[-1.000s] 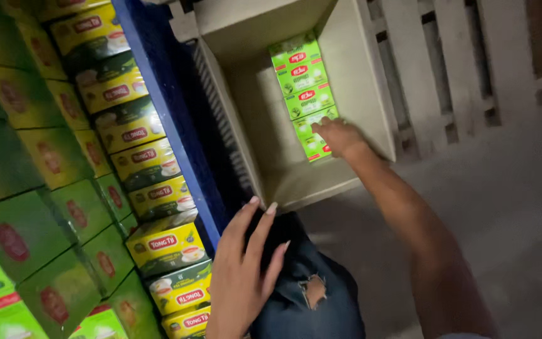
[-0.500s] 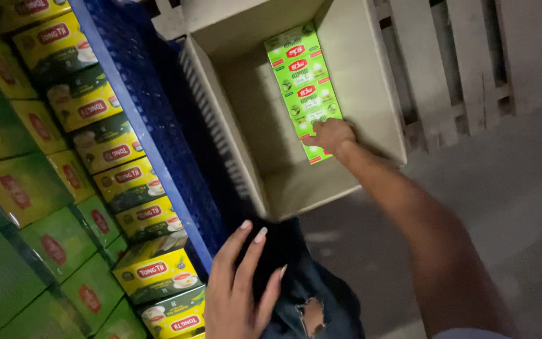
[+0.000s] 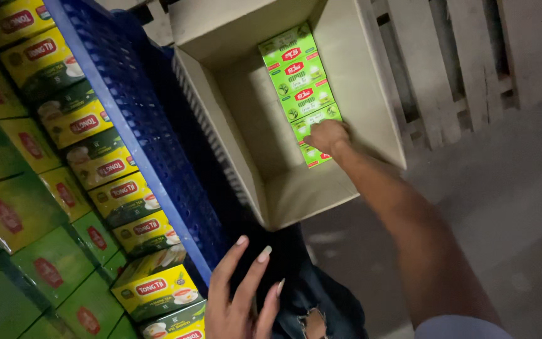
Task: The person transfers small green and yellow boxes from a blue plastic crate into a larger cardboard box. They pick up the boxes one at a time and place them neatly in rows inside the cardboard box.
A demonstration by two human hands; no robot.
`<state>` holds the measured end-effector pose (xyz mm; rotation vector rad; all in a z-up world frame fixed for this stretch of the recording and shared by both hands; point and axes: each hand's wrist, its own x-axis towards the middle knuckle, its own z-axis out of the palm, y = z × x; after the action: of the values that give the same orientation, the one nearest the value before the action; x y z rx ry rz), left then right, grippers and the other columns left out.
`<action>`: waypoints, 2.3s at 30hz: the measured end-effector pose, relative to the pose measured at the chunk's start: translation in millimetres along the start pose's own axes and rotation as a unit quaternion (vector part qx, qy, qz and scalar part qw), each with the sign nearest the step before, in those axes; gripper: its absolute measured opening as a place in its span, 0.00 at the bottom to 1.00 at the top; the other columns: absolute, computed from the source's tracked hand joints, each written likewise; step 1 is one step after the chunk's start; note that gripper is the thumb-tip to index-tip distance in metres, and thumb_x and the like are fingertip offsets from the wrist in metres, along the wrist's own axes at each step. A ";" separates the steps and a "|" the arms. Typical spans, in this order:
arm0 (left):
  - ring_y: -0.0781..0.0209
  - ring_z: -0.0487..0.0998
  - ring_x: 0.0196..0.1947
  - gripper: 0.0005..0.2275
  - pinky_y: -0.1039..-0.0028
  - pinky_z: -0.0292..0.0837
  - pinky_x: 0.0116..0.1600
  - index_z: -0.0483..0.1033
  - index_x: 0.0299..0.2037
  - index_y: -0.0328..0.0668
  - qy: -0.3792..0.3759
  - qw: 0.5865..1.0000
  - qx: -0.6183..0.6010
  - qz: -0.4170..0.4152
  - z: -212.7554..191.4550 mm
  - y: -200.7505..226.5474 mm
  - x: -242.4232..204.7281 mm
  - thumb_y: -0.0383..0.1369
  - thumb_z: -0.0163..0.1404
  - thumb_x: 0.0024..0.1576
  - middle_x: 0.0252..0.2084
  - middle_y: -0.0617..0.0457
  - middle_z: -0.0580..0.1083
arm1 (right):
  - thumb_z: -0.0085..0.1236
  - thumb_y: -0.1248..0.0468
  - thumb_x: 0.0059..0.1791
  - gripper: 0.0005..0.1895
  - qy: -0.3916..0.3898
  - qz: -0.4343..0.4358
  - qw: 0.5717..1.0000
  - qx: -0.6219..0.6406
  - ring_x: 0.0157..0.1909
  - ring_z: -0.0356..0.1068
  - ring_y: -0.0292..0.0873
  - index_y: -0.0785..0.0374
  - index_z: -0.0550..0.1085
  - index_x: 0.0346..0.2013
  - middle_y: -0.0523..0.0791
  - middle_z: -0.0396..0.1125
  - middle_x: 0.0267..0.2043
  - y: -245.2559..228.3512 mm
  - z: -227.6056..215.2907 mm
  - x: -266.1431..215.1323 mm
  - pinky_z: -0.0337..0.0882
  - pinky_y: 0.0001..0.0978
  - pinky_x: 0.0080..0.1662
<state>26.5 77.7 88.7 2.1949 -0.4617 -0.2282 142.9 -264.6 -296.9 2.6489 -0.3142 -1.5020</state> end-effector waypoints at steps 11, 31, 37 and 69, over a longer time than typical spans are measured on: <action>0.42 0.79 0.70 0.20 0.62 0.73 0.75 0.78 0.64 0.43 0.007 1.000 0.007 0.013 -0.9 -1.3 2.0 0.35 0.60 0.63 0.72 0.36 0.71 | 0.59 0.55 0.59 0.37 0.050 -0.308 0.824 -0.472 0.90 0.13 0.53 0.22 0.54 0.79 0.36 0.30 0.91 -14.3 -44.7 -53.6 0.48 0.70 0.77; 0.49 0.82 0.65 0.17 0.66 0.76 0.72 0.83 0.59 0.48 0.053 0.997 0.048 -0.004 12.9 -4.2 -0.6 0.34 0.62 0.59 0.67 0.43 0.76 | 0.41 0.23 0.53 0.44 0.125 -0.232 0.869 -0.419 0.91 0.19 0.51 0.28 0.53 0.82 0.40 0.35 0.91 -54.1 -96.3 -23.7 0.36 0.82 0.76; 0.53 0.85 0.61 0.12 0.68 0.78 0.68 0.86 0.51 0.53 0.112 0.991 0.070 -0.020 31.7 -12.4 -7.3 0.40 0.59 0.60 0.62 0.49 0.78 | 0.46 0.33 0.55 0.43 0.108 -0.147 0.892 -0.413 0.90 0.20 0.53 0.34 0.48 0.83 0.40 0.33 0.90 -81.6 -136.3 -41.7 0.33 0.79 0.78; 0.47 0.83 0.66 0.14 0.63 0.76 0.73 0.84 0.55 0.44 0.067 0.998 -0.015 0.002 3.4 6.2 13.1 0.33 0.60 0.60 0.66 0.42 0.77 | 0.65 0.85 0.47 0.66 -0.006 -0.177 0.836 -0.519 0.87 -0.01 0.58 0.25 0.46 0.83 0.38 0.07 0.91 -57.2 -84.1 -67.6 0.26 0.84 0.76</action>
<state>35.9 66.5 91.4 2.1648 -0.3853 -0.0856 189.1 -196.8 -206.4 1.8196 0.8146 -1.2054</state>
